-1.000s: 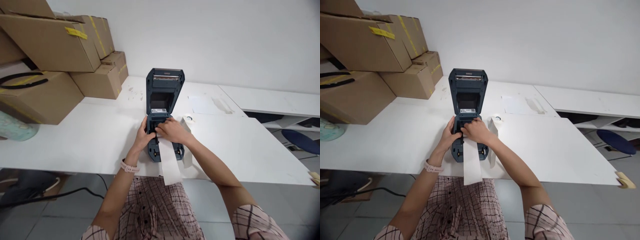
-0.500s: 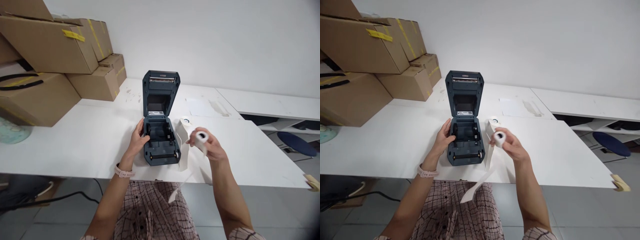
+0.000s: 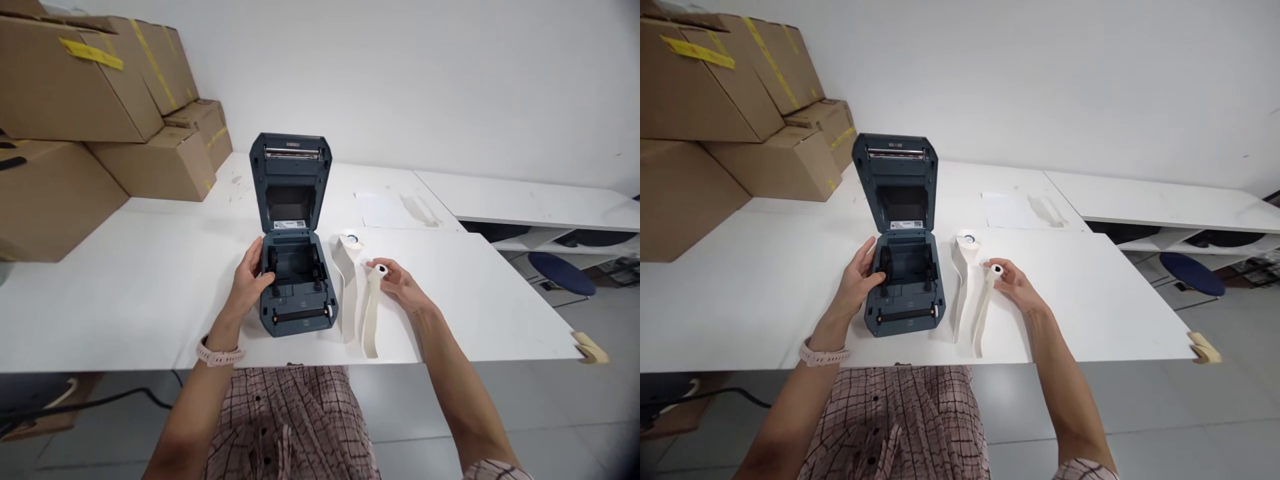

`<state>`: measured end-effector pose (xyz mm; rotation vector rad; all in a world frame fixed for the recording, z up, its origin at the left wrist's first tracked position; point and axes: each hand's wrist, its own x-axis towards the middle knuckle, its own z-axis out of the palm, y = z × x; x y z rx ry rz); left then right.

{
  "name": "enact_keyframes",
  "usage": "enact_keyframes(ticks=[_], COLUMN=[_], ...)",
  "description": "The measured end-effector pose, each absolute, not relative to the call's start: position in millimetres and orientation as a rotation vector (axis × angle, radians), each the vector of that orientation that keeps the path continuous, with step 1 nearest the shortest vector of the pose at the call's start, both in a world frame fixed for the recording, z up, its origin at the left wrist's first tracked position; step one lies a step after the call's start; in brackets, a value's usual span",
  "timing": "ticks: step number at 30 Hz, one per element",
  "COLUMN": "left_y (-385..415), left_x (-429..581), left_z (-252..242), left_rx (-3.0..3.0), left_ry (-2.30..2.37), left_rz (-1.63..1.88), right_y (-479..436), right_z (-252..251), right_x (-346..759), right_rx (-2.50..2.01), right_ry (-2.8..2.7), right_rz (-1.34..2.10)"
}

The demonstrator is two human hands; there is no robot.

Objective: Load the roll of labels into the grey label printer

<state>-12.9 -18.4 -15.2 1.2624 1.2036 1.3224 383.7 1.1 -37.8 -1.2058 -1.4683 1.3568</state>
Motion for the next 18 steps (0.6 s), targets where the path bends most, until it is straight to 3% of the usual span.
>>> enact_keyframes(ticks=[8, 14, 18], left_y=[-14.9, -14.8, -14.4], left_x=[-17.6, -18.5, -17.2], left_z=[-12.9, -17.1, -17.3], left_rx=[1.235, 1.249, 1.22], left_ry=[1.183, 1.15, 1.135], left_rz=[1.305, 1.308, 1.318], right_y=[24.9, 94.7, 112.2], right_z=[-1.9, 23.7, 24.3], right_x=[402.2, 349.8, 324.4], right_rx=[-1.191, -1.334, -1.363], right_ry=[-1.643, -2.062, -2.045], right_rz=[1.219, 1.186, 1.173])
